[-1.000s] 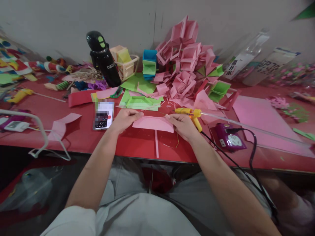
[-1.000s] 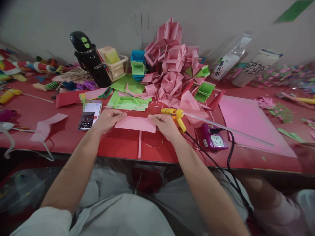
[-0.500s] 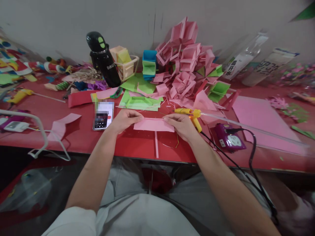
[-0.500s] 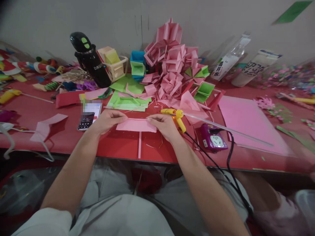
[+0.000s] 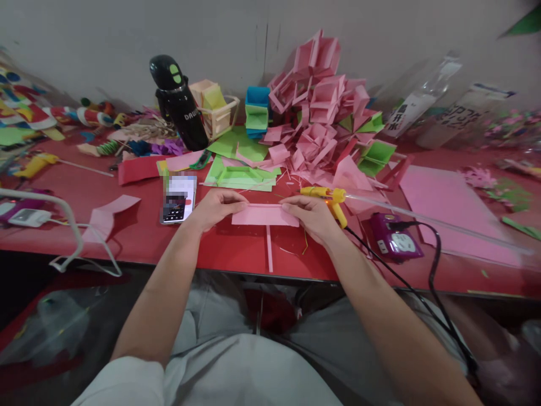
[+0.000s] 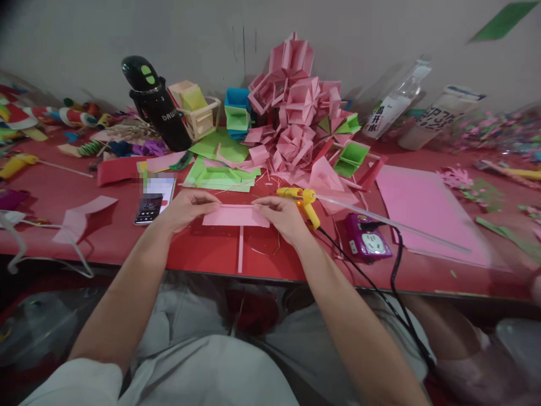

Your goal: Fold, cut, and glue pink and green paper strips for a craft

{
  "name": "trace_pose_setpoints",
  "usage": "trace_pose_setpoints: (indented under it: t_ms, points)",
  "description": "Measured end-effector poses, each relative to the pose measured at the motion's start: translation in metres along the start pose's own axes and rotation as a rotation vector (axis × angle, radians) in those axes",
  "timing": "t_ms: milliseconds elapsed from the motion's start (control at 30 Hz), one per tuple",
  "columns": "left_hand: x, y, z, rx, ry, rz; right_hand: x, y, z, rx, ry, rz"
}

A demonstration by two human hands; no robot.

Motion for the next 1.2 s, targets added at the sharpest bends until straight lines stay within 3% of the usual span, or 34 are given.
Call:
trace_pose_setpoints:
  t_ms: [467,1200]
  points:
    - [-0.0003,0.0016,-0.0011,-0.050,0.116,0.220,-0.0031,-0.0053,-0.0024,-0.023,0.074,-0.155]
    - [-0.0014,0.0032,-0.0021,-0.013,0.014,0.073,-0.0036,-0.0095,-0.0022,0.029,0.011,-0.109]
Point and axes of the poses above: each hand's wrist, its own z-axis towards the middle knuckle, its own x-axis out of the back of the hand, y = z × x, the point moved 5 cm from there along z, towards the middle knuckle, and after that the axes turned 2 degrees about x, right-handed, at the moved point
